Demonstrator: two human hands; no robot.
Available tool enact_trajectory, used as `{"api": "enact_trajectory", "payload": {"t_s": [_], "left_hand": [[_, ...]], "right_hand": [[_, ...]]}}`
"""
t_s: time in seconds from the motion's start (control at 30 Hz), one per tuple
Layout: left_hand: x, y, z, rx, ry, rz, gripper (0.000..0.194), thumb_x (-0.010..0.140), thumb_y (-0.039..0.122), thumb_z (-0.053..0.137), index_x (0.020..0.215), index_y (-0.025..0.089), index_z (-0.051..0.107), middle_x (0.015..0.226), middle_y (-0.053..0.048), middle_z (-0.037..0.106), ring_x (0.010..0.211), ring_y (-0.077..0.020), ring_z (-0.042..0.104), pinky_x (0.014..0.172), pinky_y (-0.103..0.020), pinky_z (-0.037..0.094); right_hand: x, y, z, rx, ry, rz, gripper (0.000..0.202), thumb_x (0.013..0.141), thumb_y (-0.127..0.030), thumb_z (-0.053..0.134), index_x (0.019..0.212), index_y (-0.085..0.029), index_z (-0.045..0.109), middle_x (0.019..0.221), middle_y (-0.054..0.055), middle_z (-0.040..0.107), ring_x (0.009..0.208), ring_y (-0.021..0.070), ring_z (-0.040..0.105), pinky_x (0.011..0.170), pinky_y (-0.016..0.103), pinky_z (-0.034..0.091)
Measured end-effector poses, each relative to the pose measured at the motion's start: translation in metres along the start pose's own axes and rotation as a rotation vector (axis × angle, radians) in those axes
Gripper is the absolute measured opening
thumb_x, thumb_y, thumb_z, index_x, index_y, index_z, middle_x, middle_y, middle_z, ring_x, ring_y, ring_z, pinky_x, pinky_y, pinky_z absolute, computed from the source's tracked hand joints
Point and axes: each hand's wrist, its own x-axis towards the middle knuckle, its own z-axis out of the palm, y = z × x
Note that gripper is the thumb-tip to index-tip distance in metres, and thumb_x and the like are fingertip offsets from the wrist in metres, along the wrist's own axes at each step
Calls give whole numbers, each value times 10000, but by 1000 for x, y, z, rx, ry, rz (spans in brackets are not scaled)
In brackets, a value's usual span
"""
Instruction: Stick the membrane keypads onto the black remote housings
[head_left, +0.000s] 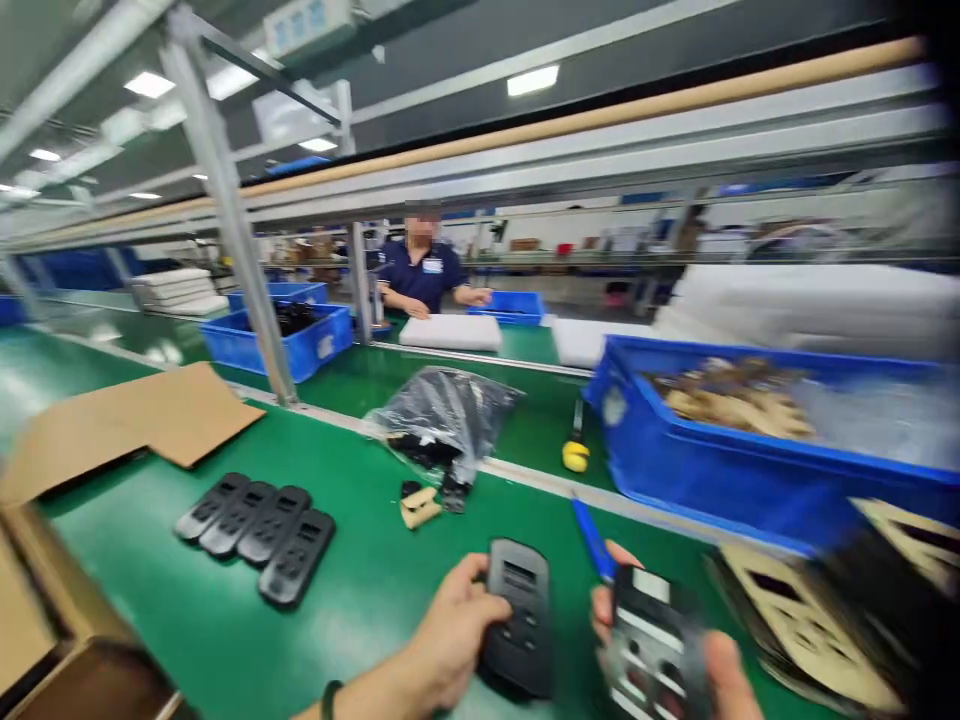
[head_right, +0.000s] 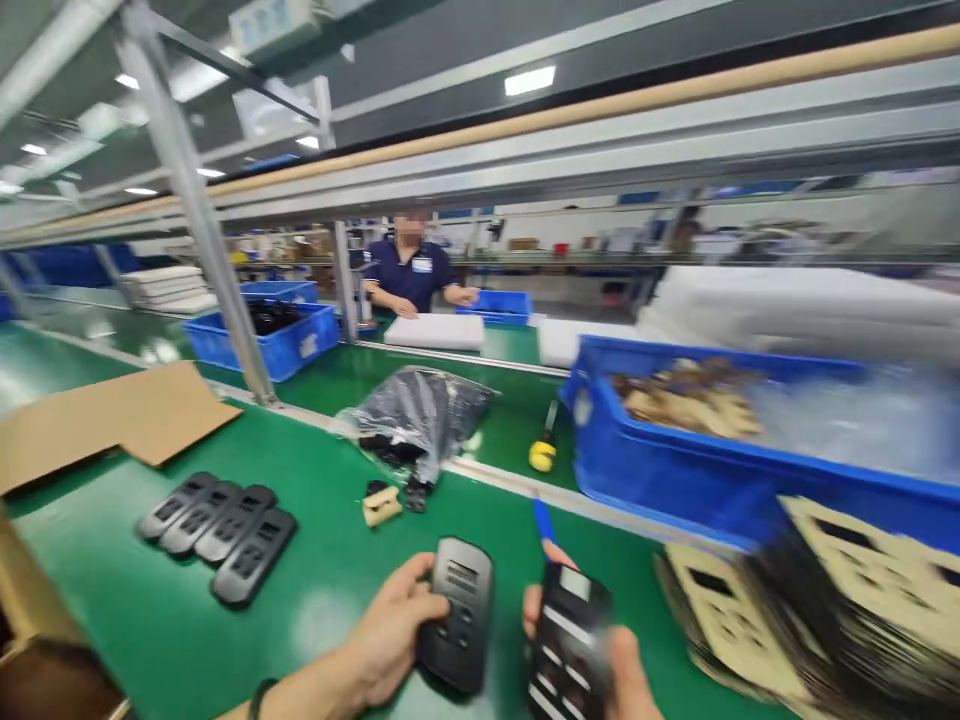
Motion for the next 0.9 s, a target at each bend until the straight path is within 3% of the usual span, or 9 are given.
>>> {"api": "enact_trajectory", "payload": {"t_s": [0.1, 0.3, 0.43, 0.57, 0.7, 0.9], "left_hand": [[-4, 5, -5, -18, -31, -60, 411, 616, 190, 633, 1017, 166, 549, 724, 29, 659, 642, -111, 566, 633, -225, 406], [-11, 13, -2, -75, -66, -102, 428, 693, 256, 682, 1088, 152, 554, 897, -34, 698, 786, -147, 614, 757, -270, 462], [-12, 9, -1, -48, -119, -126, 423, 738, 286, 691, 1112, 142, 555, 904, -50, 698, 793, -152, 621, 761, -266, 463], [-13, 5, 1, 102, -133, -90, 559, 645, 220, 794, 1129, 158, 521, 877, -43, 692, 801, -165, 618, 756, -268, 462], [-15, 5, 4, 175, -153, -59, 585, 641, 201, 806, 1144, 170, 507, 914, -42, 688, 829, -155, 607, 774, -259, 455], [-15, 7, 6, 82, -134, -137, 478, 763, 356, 715, 1150, 160, 516, 892, -49, 697, 839, -167, 627, 744, -257, 451]], "right_hand": [[-12, -5, 5, 164, -20, 11, 705, 725, -746, 545, 1316, -377, 436, 866, 19, 608, 665, 162, 545, 586, 283, 494], [-6, -6, 18, 304, -74, 108, 560, 829, -633, 544, 1288, -322, 466, 767, -13, 525, 569, 94, 432, 492, 183, 402], [-7, -3, 24, 141, -28, 52, 455, 826, -472, 658, 1224, -323, 498, 707, -54, 463, 498, 61, 345, 400, 124, 330], [-6, -1, 28, -30, -10, -3, 412, 801, -458, 686, 1144, -286, 537, 625, -84, 391, 437, 49, 275, 329, 107, 306], [-4, -1, 26, -32, 41, -45, 402, 802, -444, 681, 1141, -279, 542, 656, -77, 391, 445, 47, 308, 325, 109, 330], [-3, 3, 19, -145, 39, -91, 395, 819, -422, 657, 1165, -266, 548, 712, -73, 402, 407, 25, 376, 325, 138, 381]]}}
